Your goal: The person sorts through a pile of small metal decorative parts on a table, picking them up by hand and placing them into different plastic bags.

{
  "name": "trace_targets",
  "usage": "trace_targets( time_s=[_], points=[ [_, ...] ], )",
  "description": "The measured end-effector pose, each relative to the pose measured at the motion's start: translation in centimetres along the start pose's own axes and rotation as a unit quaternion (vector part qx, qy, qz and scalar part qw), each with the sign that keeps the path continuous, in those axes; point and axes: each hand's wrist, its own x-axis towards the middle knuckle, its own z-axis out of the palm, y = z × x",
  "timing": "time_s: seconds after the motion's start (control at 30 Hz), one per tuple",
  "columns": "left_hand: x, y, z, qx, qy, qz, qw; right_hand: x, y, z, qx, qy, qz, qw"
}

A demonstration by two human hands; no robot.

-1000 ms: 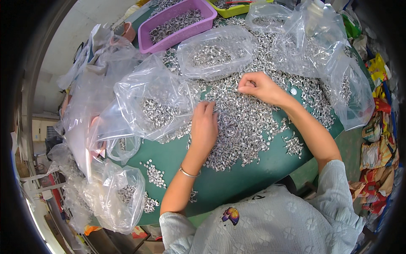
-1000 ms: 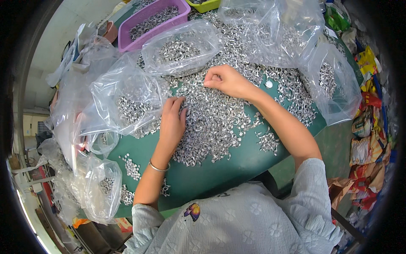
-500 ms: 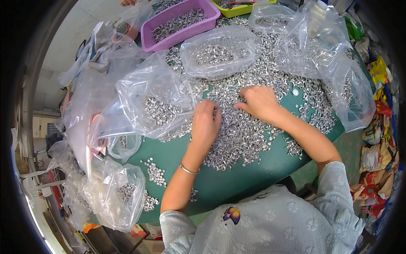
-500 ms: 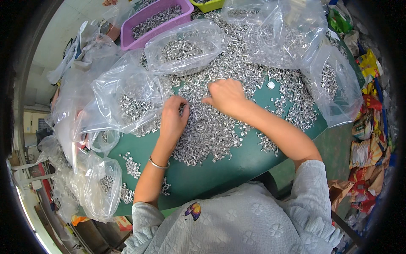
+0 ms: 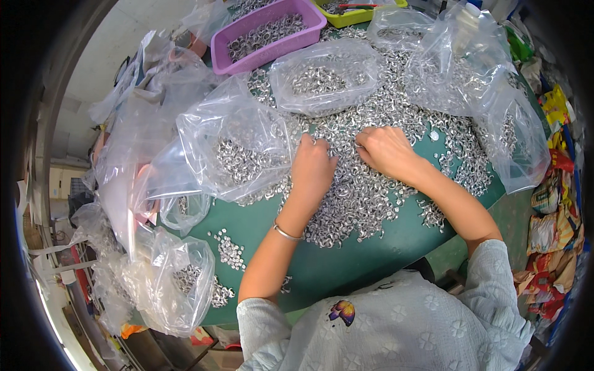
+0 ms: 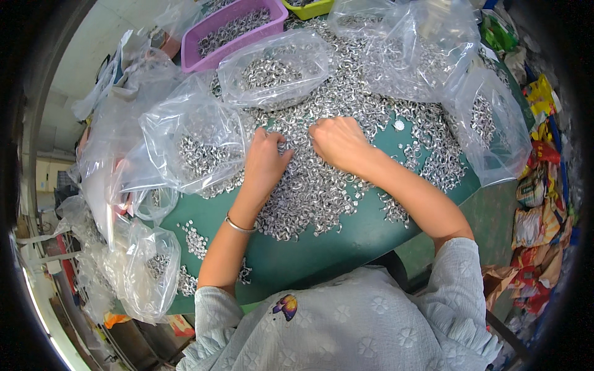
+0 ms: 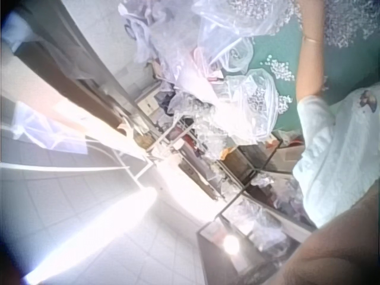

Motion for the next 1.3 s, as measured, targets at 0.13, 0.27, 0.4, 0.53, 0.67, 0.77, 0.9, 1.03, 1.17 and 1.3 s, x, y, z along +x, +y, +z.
trace_targets(
  time_s=[0.13,0.27,0.4,0.53,0.67,0.77,0.9,1.03,1.17,1.3],
  points=[
    [0.3,-0.2,0.1,0.039,-0.009,0.009,0.999,-0.1,0.8,-1.8,0.259,-0.021,0.091,0.961],
    [0.3,0.2,0.3,0.081,0.002,0.001,0.997,-0.9,2.2,-2.3,0.659,-0.033,0.223,0.717],
    [-0.4,-0.5,0.7,0.111,0.035,0.04,0.992,-1.2,2.6,-2.0,0.821,-0.051,0.229,0.52],
    [-0.4,-1.6,0.9,0.102,0.04,0.034,0.993,0.5,2.1,-0.1,0.494,-0.032,0.183,0.849],
    [-0.6,-1.4,0.1,0.063,0.025,0.056,0.996,3.2,0.4,2.0,0.124,0.096,0.021,0.987],
    [-0.5,-1.4,-0.2,0.053,0.018,0.06,0.997,4.2,-0.5,2.8,0.014,-0.028,0.017,0.999],
    [-0.9,-1.5,-0.3,-0.041,0.065,0.001,0.997,2.8,0.0,1.1,0.071,-0.04,-0.03,0.996],
    [-1.9,-1.6,-0.7,-0.232,0.008,-0.115,0.966,1.1,1.0,-1.2,0.196,-0.152,-0.071,0.966],
    [-3.3,-1.4,-2.5,-0.676,-0.12,-0.282,0.67,0.6,2.1,-1.9,0.293,-0.208,-0.009,0.933],
    [-4.3,-1.3,-3.0,-0.742,-0.123,-0.303,0.585,1.8,1.9,-0.4,0.285,-0.038,0.052,0.957]
  ],
)
